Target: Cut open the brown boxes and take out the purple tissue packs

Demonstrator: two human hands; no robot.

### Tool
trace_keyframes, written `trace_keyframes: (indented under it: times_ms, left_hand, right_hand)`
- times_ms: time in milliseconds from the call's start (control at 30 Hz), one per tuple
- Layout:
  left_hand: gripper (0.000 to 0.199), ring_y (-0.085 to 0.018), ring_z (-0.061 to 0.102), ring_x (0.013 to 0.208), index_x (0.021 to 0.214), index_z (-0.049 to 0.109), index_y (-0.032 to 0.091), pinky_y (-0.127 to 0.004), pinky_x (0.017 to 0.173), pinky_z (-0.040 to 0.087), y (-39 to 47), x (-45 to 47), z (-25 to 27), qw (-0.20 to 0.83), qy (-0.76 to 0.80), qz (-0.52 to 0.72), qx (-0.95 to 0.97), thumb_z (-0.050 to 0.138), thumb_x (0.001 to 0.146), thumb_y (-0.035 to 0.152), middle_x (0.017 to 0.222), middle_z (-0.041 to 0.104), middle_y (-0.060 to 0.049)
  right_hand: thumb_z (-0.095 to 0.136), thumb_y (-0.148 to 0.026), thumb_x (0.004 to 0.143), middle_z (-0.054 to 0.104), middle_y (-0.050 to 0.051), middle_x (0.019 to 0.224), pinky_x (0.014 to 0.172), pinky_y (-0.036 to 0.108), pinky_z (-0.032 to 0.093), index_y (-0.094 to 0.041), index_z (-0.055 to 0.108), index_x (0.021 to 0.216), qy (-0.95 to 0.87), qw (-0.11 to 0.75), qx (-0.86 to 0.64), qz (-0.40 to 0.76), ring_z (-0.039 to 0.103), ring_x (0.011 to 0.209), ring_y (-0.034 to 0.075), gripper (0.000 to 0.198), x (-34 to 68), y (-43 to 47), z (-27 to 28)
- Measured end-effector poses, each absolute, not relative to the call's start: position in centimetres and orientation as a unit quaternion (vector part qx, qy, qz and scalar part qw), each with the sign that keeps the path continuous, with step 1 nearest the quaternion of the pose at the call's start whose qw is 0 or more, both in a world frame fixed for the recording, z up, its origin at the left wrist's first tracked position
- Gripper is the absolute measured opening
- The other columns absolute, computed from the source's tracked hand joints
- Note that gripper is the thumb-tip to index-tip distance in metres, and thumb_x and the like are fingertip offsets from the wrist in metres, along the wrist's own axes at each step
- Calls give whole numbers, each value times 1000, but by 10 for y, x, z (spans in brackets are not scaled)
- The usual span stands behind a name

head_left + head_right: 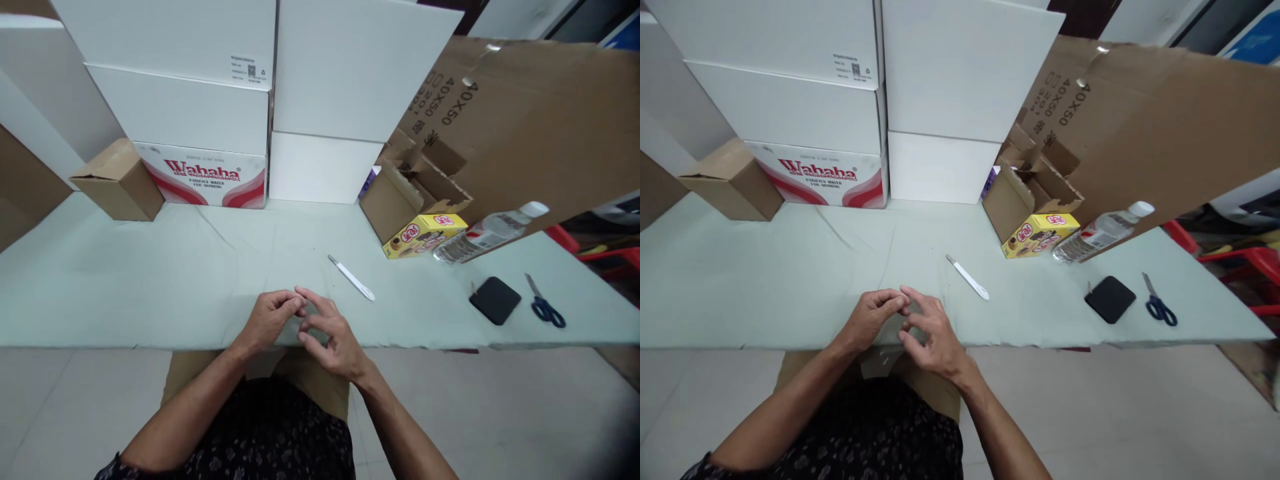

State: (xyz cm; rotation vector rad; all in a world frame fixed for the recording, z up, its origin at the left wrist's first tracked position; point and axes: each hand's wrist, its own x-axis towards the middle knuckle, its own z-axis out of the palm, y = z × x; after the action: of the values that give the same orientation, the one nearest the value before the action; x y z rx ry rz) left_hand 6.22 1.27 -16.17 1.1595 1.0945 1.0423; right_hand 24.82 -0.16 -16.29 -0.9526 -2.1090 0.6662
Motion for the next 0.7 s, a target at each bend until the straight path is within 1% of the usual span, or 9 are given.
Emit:
trace_keyframes:
  times_ms: [67,100,167,200,333,367,467,567,700]
  left_hand:
    - [30,-19,67,78,79,76,17,-32,84,53,10,59,-160,592,470,438,487,67,87,44,72,73,-3]
    - [31,-19,67,78,76,76,17,-33,86,52,8,57,-159,602,466,429,486,68,87,45,70,73,-3]
    - [35,-20,67,78,67,73,18,-34,89,51,3,56,-157,629,447,401,493,71,84,48,67,71,-3]
    - [38,-20,66,77,62,72,18,-34,89,51,-1,56,-157,650,431,384,494,73,83,50,66,70,-3]
    - [45,-15,58,65,57,69,18,-28,74,47,-16,59,-162,761,361,324,430,81,78,56,58,64,-2]
    - [46,-14,56,62,58,69,17,-27,70,46,-20,61,-165,785,348,311,408,84,76,57,56,62,-1]
    - [52,-13,52,52,59,70,15,-28,61,44,-32,65,-176,824,324,268,380,87,69,63,48,55,0]
    - [58,-14,50,47,57,69,15,-30,59,45,-43,71,-186,841,311,245,369,87,63,70,43,49,2]
    - [59,-13,50,48,59,69,16,-29,60,44,-56,81,-194,847,312,241,358,85,65,71,44,50,2]
  right_hand:
    - [65,-28,93,66,11,142,104,46,54,-25,71,98,-728,425,-418,338,68,121,27,9,251,-5,-163]
    - [65,-32,95,71,11,132,99,43,56,-26,71,108,-683,451,-439,371,71,110,24,16,253,-7,-163]
    - [66,-40,96,75,7,112,89,37,59,-26,69,123,-626,467,-446,437,72,91,19,30,254,-11,-162]
    - [67,-43,96,75,6,105,86,36,59,-26,70,125,-619,460,-431,469,71,86,18,33,254,-14,-162]
    - [74,-45,92,74,4,97,89,34,59,-24,81,101,-592,444,-385,551,71,93,19,24,250,-30,-166]
    - [76,-45,89,74,4,94,85,34,60,-24,82,98,-561,448,-379,584,71,88,19,23,248,-35,-170]
    - [84,-45,82,71,1,78,62,32,61,-21,80,92,-427,468,-353,689,68,64,16,26,242,-53,-187]
    - [89,-44,76,66,-1,71,50,27,54,-19,77,79,-351,506,-361,700,62,52,12,28,237,-70,-202]
    - [88,-46,75,65,-2,64,48,24,51,-20,73,76,-321,529,-382,686,58,50,11,30,234,-89,-207]
